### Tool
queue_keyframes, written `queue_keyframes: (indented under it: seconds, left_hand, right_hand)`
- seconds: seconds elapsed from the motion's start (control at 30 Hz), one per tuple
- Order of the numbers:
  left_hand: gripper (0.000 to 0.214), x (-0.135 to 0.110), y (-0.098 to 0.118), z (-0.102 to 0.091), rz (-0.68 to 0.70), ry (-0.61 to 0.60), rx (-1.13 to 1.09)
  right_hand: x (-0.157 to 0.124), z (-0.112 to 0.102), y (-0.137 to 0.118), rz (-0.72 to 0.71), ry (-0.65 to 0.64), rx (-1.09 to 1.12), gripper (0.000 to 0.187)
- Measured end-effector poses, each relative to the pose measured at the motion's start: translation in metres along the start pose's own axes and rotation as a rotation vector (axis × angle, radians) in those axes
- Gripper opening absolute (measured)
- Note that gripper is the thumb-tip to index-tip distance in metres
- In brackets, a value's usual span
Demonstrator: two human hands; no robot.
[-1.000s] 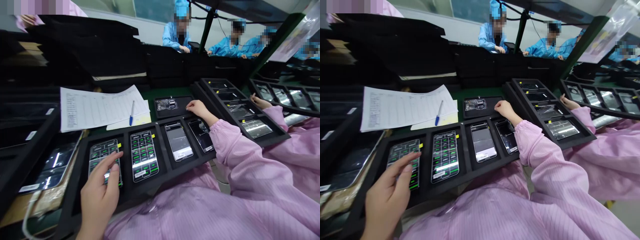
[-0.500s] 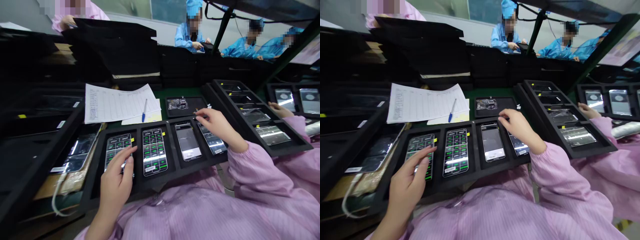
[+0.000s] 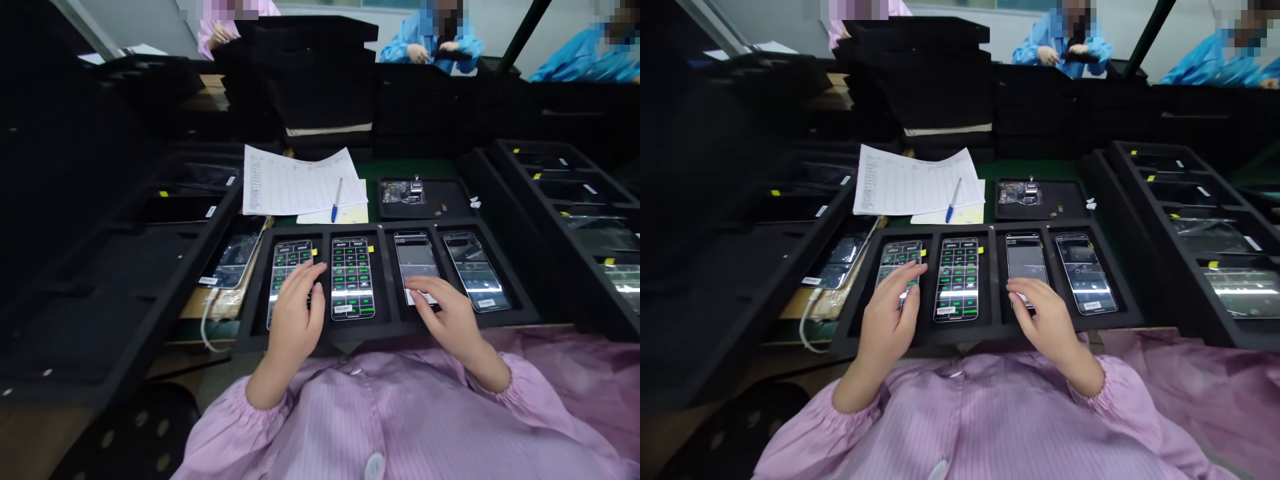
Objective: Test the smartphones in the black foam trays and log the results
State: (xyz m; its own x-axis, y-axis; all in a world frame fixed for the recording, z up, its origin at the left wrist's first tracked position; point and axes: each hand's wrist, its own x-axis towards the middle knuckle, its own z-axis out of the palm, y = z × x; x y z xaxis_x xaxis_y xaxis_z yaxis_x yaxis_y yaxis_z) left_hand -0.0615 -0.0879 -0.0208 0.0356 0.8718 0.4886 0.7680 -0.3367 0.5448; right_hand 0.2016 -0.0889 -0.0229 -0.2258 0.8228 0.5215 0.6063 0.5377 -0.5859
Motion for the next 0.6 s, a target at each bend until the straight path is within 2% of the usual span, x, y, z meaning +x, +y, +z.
queue_keyframes:
  seconds: [0.17,0.4,0.6]
  left_hand:
    - [0.032,0.001,0.003,0.0,0.039,-0.006,0.018]
    - [0.03,-0.002,0.004,-0.001,0.067,0.084,-0.012]
    - [0.03,-0.009,-0.003,-0.013,0.114,0.242,0.0]
  right_hand:
    - [-0.004,0.002,0.001,0.006,0.001,0.014,0.015]
    - [-0.008,-0.002,0.005,0.06,0.091,0.038,0.014]
    - [-0.01,0.001,0.008,0.08,0.086,0.034,0.013]
